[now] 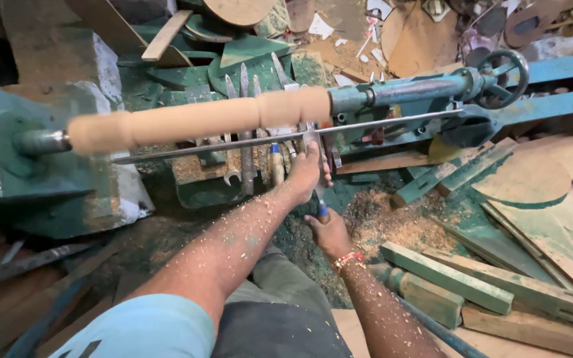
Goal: The person shapes a piece of wood on a lathe using a rasp and a chisel.
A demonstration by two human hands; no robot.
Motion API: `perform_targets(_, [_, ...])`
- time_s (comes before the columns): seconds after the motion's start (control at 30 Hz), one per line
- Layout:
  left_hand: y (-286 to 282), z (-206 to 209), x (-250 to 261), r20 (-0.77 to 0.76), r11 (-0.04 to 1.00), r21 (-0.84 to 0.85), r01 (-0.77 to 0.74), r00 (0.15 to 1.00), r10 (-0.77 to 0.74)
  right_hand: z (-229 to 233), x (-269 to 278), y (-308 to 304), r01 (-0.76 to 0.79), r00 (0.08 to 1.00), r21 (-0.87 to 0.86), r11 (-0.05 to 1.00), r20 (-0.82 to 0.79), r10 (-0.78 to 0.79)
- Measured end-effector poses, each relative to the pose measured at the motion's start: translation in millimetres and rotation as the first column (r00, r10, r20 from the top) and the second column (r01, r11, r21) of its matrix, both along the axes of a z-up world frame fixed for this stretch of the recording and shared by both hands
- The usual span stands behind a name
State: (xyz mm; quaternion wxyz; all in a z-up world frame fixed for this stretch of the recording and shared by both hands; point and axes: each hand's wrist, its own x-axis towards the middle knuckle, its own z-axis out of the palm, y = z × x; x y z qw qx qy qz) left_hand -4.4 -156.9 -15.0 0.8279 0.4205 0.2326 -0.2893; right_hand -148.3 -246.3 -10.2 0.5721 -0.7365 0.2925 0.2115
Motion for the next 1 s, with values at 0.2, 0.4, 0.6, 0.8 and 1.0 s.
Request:
perform_targets(0.2, [-7, 3, 12, 0.019, 0.987, 0.161, -0.003, 1.0, 0.0, -15, 8, -2, 0.011, 0.999, 0.01, 1.0, 0.03, -0.011])
perform_targets(0.4, [-15, 12, 15, -0.03, 0.991, 0.129, -0.034, 0.999, 0.038, -6, 13, -16, -0.09, 0.995, -0.217, 0.972, 0.01, 0.094])
perform_targets(0.6, [-31, 19, 19, -0.044, 0.989, 0.145, -0.006, 0.999, 0.013, 5, 17, -26, -0.073, 0.995, -0.286, 0.955, 0.047, 0.09])
perform_targets(0.8, [-50, 15, 24, -0.068, 0.992, 0.123, 0.005, 0.998, 0.004, 10, 20, -42, -0.074, 0.996, -0.256, 0.964, 0.02, 0.081])
perform_targets(1.0, [-50, 13, 28, -0.084, 0.996, 0.092, -0.011, 0.996, 0.019, 12, 21, -42, -0.031, 0.997, -0.211, 0.977, 0.065, 0.046])
